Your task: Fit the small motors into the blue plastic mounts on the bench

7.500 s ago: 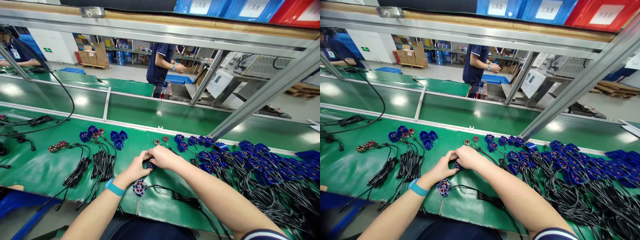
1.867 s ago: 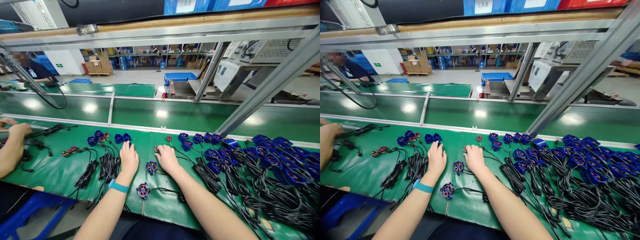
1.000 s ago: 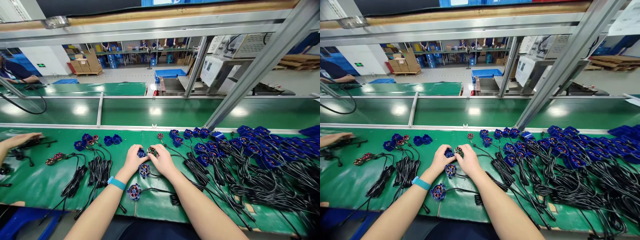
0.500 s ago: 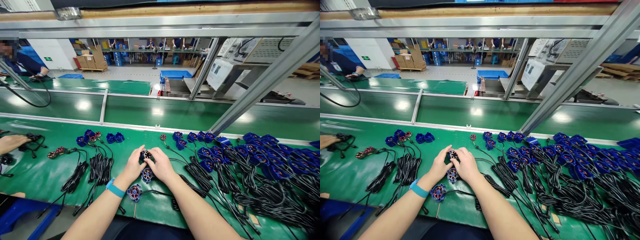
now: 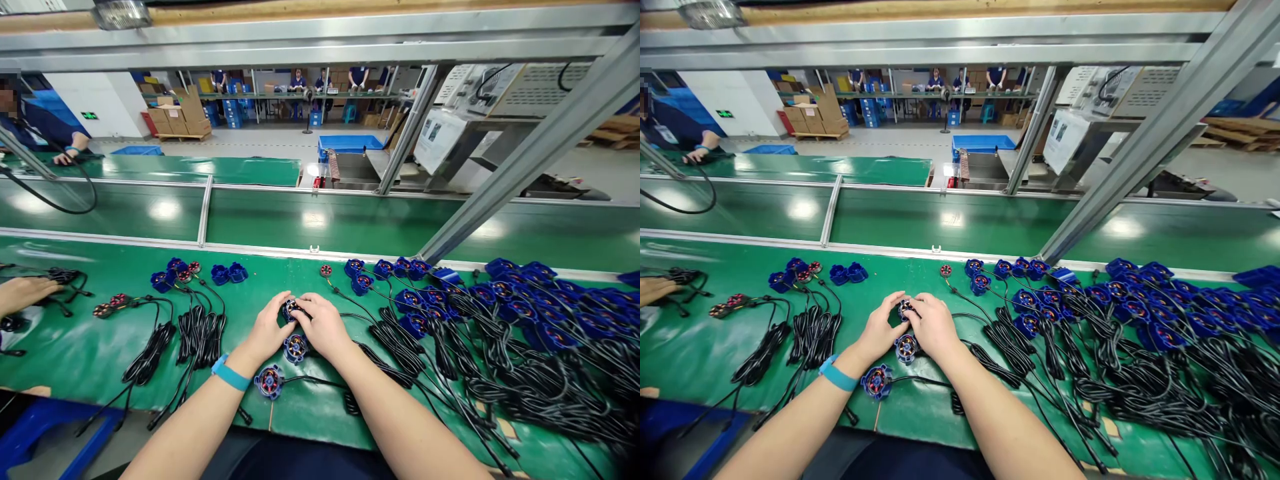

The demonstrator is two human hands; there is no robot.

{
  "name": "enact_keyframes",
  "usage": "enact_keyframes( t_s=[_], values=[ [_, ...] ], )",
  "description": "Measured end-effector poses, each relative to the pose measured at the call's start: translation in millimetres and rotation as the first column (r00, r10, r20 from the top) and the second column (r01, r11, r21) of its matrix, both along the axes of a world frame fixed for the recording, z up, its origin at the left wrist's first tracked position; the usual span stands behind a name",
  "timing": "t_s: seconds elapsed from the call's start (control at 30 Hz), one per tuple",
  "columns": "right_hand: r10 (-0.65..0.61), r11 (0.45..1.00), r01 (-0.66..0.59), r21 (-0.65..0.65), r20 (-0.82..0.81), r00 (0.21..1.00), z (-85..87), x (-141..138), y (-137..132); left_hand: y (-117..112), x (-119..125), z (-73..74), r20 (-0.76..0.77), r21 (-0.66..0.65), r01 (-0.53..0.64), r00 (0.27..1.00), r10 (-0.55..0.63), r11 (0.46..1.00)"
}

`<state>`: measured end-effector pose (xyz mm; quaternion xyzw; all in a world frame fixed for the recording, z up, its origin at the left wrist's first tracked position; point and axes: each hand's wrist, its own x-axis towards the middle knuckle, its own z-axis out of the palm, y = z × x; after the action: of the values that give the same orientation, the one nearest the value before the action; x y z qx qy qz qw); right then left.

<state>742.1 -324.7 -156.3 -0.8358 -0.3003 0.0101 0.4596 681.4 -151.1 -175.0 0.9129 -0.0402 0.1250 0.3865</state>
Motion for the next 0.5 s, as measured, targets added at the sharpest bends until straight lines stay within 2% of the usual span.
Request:
enact_keyframes(
  t_s=[0.13,0.23,0.37,0.5],
  values=[
    [-0.048,0.987,0.048,-0.151,0.007,0.999,8.2,-2,4,2,0,-0.4,0.037,0.058,0.013,0.999,-0.015,0.998],
    [-0.002,0.973,0.008,-0.229,0.023,1.000,14.3,-1,2,3,1,2.6,0.026,0.052,0.028,0.999,-0.029,0.998],
    [0.069,0.984,-0.065,-0.165,0.016,0.997,11.6,3,-6,2,2,9.0,-0.052,-0.024,0.010,0.999,-0.011,1.000],
    [0.072,0.989,-0.075,-0.129,-0.025,0.997,5.1,5,-10,0,3,11.5,-0.037,-0.023,0.000,0.999,-0.001,1.000]
  ],
)
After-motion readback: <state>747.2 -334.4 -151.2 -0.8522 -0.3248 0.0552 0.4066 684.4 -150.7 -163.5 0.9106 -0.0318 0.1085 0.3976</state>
